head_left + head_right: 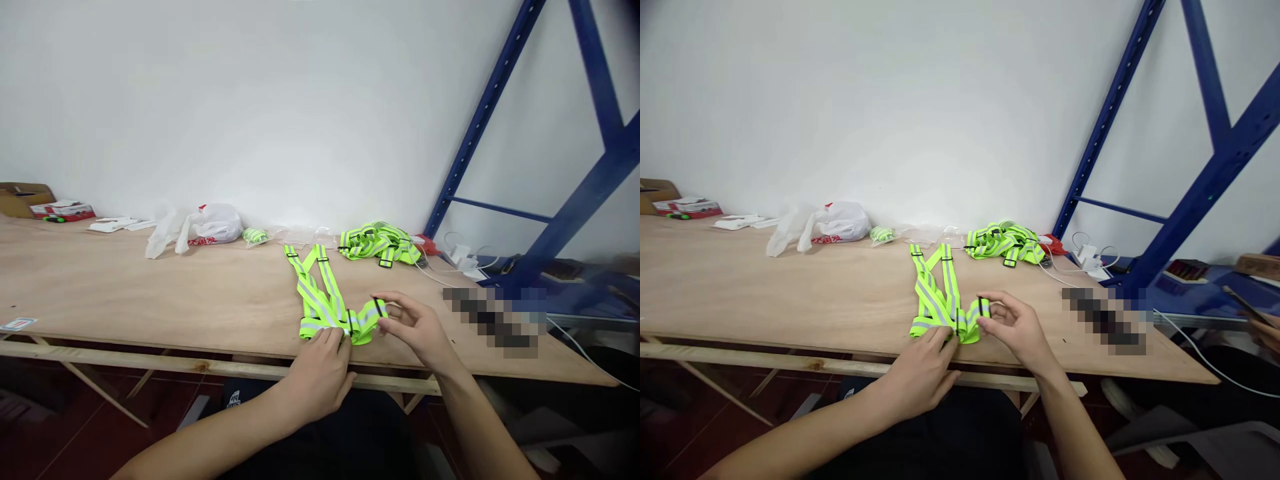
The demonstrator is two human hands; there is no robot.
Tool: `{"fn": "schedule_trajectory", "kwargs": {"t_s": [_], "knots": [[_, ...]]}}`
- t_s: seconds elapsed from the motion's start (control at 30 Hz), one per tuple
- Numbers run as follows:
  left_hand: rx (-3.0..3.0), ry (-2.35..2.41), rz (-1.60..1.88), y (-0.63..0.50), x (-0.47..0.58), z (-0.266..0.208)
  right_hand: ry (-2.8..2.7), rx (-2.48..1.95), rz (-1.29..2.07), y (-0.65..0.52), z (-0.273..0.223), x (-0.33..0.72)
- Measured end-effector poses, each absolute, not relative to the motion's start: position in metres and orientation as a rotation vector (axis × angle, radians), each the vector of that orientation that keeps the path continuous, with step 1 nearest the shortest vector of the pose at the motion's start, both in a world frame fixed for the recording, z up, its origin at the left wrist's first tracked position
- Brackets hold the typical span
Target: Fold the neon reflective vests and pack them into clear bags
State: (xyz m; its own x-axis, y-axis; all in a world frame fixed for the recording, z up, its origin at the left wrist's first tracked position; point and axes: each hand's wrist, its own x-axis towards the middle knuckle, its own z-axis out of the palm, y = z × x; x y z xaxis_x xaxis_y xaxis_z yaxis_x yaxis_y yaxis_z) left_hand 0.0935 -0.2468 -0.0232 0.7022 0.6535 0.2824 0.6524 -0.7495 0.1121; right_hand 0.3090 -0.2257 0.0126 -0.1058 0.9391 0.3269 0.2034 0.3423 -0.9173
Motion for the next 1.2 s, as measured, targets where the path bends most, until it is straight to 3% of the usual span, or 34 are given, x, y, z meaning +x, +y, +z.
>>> {"fn": "schedule_trajectory", "kwargs": {"t_s": [0.2, 0.53, 0.67, 0.8, 0.9, 1.07, 1.2], "knots": [[2.925, 0.977, 0.382, -0.246, 0.082, -0.018, -1.674, -1.01, 1.064, -0.194, 0.021, 0.23], [2.88, 0.728, 0.526, -0.247, 0.066, -0.02, -2.06, -1.142, 0.907, -0.168, -0.004, 0.192], [2.699, 0.525, 0.807, -0.245, 0.038, -0.011, -2.104, -0.995, 1.158, -0.163, -0.002, 0.201], [2.549, 0.751, 1.29, -0.229, 0.017, -0.011, -2.039, -0.861, 1.406, -0.159, -0.001, 0.21], [2.554, 0.869, 1.237, -0.214, 0.014, -0.02, -1.927, -0.861, 1.433, -0.157, -0.008, 0.212], [2.655, 1.022, 1.084, -0.204, 0.018, -0.036, -1.795, -0.829, 1.209, -0.163, -0.02, 0.213], [2.8, 1.077, 0.913, -0.21, 0.022, -0.037, -2.01, -0.919, 0.722, -0.186, -0.027, 0.219]]}}
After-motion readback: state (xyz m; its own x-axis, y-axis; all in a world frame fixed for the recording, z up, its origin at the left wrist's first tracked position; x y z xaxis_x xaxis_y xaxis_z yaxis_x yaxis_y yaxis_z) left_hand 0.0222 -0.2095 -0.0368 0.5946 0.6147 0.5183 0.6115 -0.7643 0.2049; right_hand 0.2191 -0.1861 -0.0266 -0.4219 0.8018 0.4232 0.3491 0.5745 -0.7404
